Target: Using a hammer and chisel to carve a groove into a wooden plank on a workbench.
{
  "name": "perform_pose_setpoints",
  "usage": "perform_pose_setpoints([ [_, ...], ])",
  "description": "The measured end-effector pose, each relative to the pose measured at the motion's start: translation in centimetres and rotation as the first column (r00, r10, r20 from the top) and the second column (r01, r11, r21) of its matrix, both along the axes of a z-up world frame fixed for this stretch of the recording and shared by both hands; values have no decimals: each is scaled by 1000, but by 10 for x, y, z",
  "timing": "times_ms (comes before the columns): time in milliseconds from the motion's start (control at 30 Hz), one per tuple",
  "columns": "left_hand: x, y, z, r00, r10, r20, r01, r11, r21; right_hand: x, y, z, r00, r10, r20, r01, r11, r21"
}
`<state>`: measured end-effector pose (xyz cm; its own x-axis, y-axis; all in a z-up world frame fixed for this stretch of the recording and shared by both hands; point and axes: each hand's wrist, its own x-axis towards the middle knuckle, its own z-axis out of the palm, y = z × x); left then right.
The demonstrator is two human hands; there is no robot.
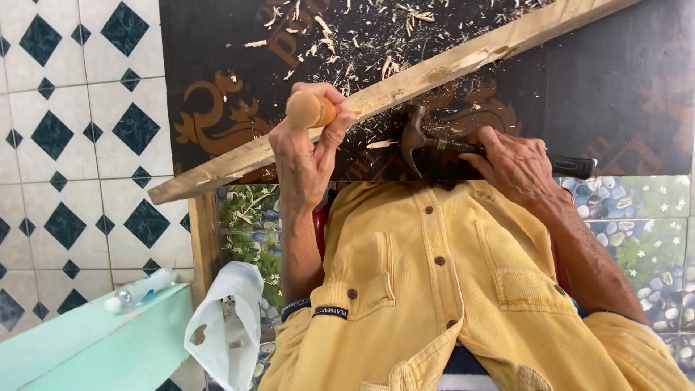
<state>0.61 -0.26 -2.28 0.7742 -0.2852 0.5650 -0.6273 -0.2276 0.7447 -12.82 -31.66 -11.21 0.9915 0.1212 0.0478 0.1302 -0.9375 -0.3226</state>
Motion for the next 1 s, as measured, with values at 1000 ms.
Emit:
perform_pose_setpoints([
  [1000,1,5,-32,988,126,83,-143,962,231,56,44,163,738,387,552,-392,913,-116],
])
